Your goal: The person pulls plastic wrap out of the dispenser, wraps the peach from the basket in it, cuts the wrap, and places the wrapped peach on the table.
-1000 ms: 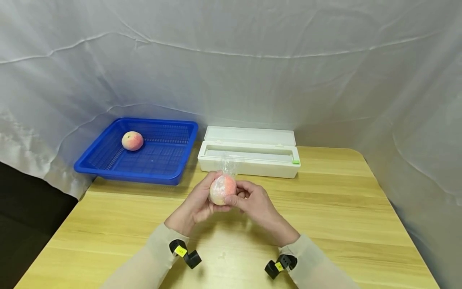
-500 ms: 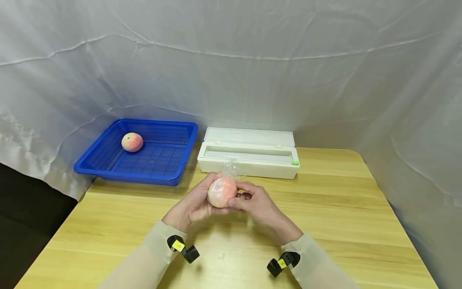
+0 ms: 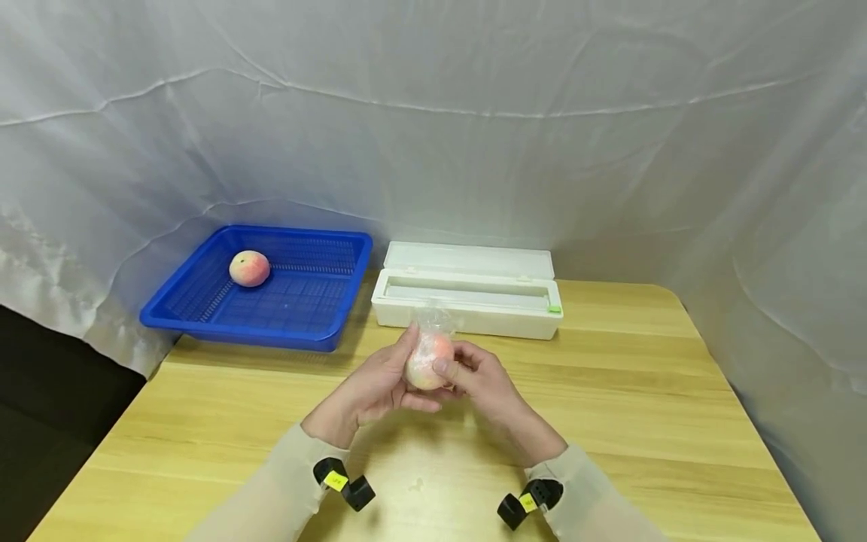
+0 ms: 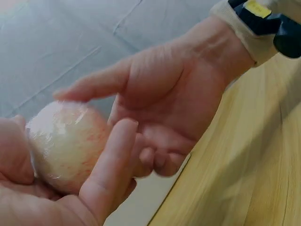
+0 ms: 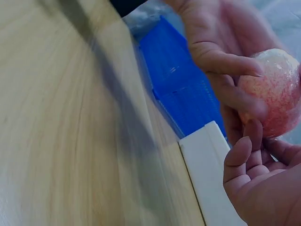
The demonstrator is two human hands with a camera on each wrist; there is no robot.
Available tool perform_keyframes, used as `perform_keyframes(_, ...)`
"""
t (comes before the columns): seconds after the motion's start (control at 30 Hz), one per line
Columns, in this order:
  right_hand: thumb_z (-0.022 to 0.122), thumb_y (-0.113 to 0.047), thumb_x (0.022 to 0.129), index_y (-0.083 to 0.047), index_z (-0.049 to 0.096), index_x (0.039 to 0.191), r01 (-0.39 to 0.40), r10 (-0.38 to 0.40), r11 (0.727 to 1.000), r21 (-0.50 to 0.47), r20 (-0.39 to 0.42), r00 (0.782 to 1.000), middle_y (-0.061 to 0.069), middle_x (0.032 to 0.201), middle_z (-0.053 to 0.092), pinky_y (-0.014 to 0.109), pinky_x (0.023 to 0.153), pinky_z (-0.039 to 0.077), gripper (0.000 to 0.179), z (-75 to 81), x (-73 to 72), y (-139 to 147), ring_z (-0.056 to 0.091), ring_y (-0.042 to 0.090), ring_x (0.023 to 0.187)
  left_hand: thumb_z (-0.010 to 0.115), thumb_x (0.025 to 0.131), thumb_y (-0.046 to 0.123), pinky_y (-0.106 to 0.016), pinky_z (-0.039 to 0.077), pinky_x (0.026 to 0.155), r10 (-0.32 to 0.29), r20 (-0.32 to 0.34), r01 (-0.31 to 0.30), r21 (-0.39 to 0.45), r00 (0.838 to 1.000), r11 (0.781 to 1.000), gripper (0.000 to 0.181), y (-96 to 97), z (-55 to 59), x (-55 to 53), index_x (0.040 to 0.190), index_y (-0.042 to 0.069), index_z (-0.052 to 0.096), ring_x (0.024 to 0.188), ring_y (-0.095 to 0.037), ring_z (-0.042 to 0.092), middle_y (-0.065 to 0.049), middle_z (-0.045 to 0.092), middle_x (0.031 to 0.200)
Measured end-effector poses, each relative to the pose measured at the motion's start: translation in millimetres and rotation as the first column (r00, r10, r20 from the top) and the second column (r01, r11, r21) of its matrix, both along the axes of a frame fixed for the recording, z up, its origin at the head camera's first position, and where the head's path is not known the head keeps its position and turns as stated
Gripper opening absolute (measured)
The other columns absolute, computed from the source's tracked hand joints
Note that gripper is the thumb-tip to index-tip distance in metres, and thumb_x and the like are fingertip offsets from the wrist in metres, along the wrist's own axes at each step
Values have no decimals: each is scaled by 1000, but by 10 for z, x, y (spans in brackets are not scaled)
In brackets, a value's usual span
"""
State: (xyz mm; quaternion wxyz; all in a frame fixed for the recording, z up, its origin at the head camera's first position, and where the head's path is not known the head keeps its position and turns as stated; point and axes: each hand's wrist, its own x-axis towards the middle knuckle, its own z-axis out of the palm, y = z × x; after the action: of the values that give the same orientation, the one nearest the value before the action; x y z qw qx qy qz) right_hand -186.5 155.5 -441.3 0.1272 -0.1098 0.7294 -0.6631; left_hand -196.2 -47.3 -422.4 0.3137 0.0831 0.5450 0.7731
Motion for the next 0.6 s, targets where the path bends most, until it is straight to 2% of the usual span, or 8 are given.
perform_keyframes(0.1,50,-32,112,5,56,141,36,-37,999,-2,-19,999,5,112,68,28,76,54,47,19,32,-66,62,14,92,46,107,64,-26,63,63,37,-83,-42,-62,996,997,73,80,17,27,142,1,52,75,-18,74,-20,73,103)
perform_keyframes(0.2,47,-36,112,2,58,134,147,-146,989,24,-57,988,9,103,67,27,69,55,45,35,78,-194,62,14,80,51,108,56,-23,57,51,107,-165,-129,-127,980,984,62,181,19,55,130,-2,53,61,-13,66,-13,70,85)
perform_keyframes(0.27,49,-37,111,0,62,127,239,-231,969,65,-111,967,11,100,65,26,65,54,42,35,98,-281,61,15,77,50,109,52,-22,53,46,154,-205,-188,-155,966,970,56,237,21,75,125,-2,52,55,-12,61,-11,67,79)
perform_keyframes(0.33,52,-38,110,-3,65,120,334,-314,936,107,-170,934,13,99,64,26,64,53,39,29,108,-342,60,16,77,48,110,48,-22,51,43,200,-231,-242,-170,952,955,49,275,22,90,124,1,49,53,-12,58,-7,65,76)
perform_keyframes(0.4,53,-39,109,-3,67,115,389,-357,911,135,-211,910,13,99,62,27,63,52,38,26,111,-371,58,18,79,43,112,47,-22,48,41,215,-254,-261,-166,943,951,49,291,15,93,122,0,50,51,-13,56,-8,64,73)
perform_keyframes(0.43,53,-39,109,-4,68,113,400,-367,905,141,-216,905,13,97,62,28,63,51,39,25,110,-376,58,19,78,39,113,47,-23,48,40,215,-264,-262,-158,940,952,51,293,9,91,120,-2,52,50,-13,55,-9,64,72)
perform_keyframes(0.5,53,-41,109,-4,69,108,405,-379,906,125,-188,906,11,90,63,28,60,51,41,25,105,-375,58,19,74,31,114,51,-23,48,39,213,-258,-256,-146,942,956,56,288,-8,90,123,-1,50,48,-13,55,-10,64,70)
perform_keyframes(0.6,50,-45,109,-4,68,97,400,-399,916,17,-51,916,5,76,61,26,54,50,46,51,101,-370,55,16,62,22,114,55,-24,50,41,196,-248,-234,-135,949,963,62,275,-61,93,133,0,44,48,-13,57,-12,65,70)
